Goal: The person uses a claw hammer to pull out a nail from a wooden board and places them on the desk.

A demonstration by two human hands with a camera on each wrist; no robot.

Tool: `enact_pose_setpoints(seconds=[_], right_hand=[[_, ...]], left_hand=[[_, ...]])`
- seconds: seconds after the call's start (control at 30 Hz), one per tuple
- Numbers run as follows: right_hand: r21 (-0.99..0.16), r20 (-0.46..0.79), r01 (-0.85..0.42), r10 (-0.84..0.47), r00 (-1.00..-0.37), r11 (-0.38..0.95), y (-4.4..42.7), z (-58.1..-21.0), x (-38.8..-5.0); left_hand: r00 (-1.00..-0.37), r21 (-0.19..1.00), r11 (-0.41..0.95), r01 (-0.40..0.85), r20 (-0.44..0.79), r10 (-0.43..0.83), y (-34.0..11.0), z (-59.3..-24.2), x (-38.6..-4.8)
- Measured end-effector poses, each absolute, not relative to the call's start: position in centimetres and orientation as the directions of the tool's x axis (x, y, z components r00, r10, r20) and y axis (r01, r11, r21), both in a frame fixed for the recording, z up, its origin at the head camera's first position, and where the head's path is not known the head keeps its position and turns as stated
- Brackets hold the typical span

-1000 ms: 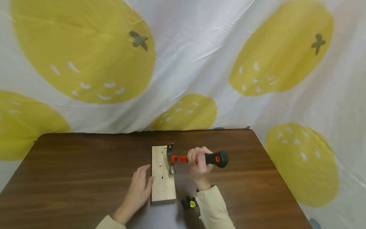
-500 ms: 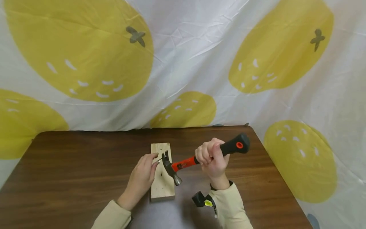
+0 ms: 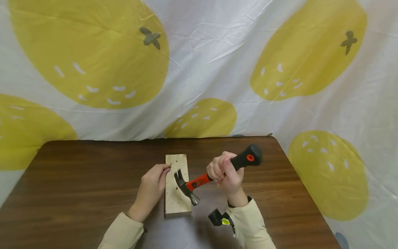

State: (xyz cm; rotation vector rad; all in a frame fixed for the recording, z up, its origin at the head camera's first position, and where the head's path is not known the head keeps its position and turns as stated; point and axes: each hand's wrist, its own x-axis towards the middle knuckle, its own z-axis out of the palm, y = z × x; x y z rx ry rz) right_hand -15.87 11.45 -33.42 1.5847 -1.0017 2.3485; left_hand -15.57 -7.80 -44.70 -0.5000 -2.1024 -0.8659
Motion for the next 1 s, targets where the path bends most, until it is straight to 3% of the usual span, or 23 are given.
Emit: enact_pose_setpoints(seconds=[0.2,0.33,0.43,0.63,0.77,0.9,1.0], right_hand=[[-0.51,0.828,-0.43,-0.29,-0.48,-0.745,11.5,-34.5,-15.9],[-0.511,0.822,-0.451,-0.264,-0.504,-0.732,11.5,-35.0,-16.0],[-0.5,0.825,-0.479,-0.228,-0.517,-0.721,11.5,-35.5,-16.1],[-0.487,0.808,-0.512,-0.143,-0.571,-0.708,11.1,-36.4,-16.2],[-0.503,0.786,-0.54,-0.097,-0.61,-0.675,10.7,-36.8,-16.0],[-0.515,0.77,-0.562,-0.061,-0.635,-0.648,10.4,-37.9,-16.3],[-0.525,0.761,-0.58,-0.039,-0.648,-0.622,11.5,-43.0,-18.7]], left_hand=[[-0.639,0.485,0.749,0.451,0.762,-0.108,-11.7,-44.2,-16.6],[-0.712,0.547,0.789,0.279,0.669,-0.213,-15.1,-45.1,-16.4],[-0.784,0.578,0.807,0.119,0.554,-0.281,-17.7,-45.7,-15.9],[-0.921,0.549,0.819,-0.168,0.209,-0.329,-21.8,-46.4,-14.7],[-0.95,0.516,0.825,-0.231,0.063,-0.305,-23.6,-47.2,-14.3],[-0.953,0.499,0.827,-0.258,0.01,-0.303,-24.9,-47.9,-14.0],[-0.95,0.488,0.831,-0.267,0.011,-0.312,-25.5,-48.2,-13.9]])
